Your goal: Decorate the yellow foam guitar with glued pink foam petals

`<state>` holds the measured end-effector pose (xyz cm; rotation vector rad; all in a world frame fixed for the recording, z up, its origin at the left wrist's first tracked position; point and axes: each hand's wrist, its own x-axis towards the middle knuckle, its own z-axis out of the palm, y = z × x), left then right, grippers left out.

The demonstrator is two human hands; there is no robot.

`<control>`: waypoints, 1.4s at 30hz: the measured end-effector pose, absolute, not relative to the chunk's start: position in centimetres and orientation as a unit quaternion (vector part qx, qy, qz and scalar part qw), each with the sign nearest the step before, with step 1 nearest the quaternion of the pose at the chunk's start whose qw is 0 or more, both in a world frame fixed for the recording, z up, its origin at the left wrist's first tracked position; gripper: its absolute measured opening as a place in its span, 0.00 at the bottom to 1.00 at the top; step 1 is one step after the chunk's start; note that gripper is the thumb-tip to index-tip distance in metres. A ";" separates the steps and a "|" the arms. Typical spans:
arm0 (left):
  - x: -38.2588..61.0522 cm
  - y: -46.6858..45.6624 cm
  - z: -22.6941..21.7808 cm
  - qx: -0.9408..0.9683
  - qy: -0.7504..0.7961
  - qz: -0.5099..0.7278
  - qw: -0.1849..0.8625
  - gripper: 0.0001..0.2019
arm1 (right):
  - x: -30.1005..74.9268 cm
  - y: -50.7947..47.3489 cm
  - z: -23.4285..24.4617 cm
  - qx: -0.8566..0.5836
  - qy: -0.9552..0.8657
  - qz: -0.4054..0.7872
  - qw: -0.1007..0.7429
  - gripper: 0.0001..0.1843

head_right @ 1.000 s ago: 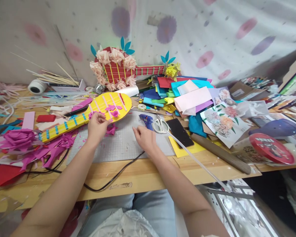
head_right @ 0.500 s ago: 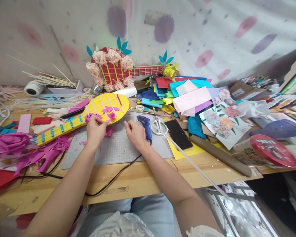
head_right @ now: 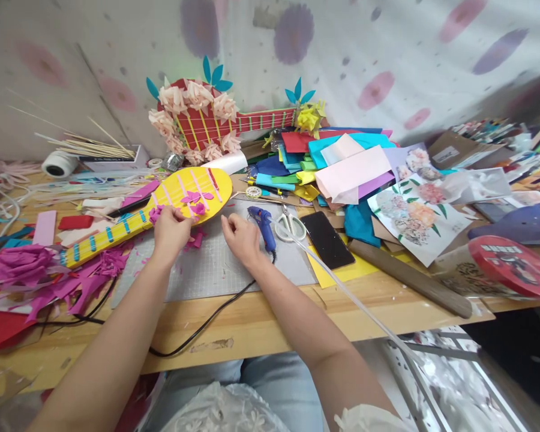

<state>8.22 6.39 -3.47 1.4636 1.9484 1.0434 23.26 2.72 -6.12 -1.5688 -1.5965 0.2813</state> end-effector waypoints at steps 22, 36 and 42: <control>9.7 6.3 -3.1 0.488 0.713 0.409 0.294 0.14 | 23.7 2.2 -6.6 -0.624 -0.640 0.117 0.432 0.20; 9.8 5.6 -2.8 0.504 0.715 0.385 0.294 0.11 | 23.5 1.8 -6.9 -0.628 -0.656 0.111 0.404 0.20; 9.1 5.6 -2.6 0.492 0.711 0.397 0.308 0.07 | 22.8 2.5 -5.5 -0.611 -0.688 0.104 0.378 0.13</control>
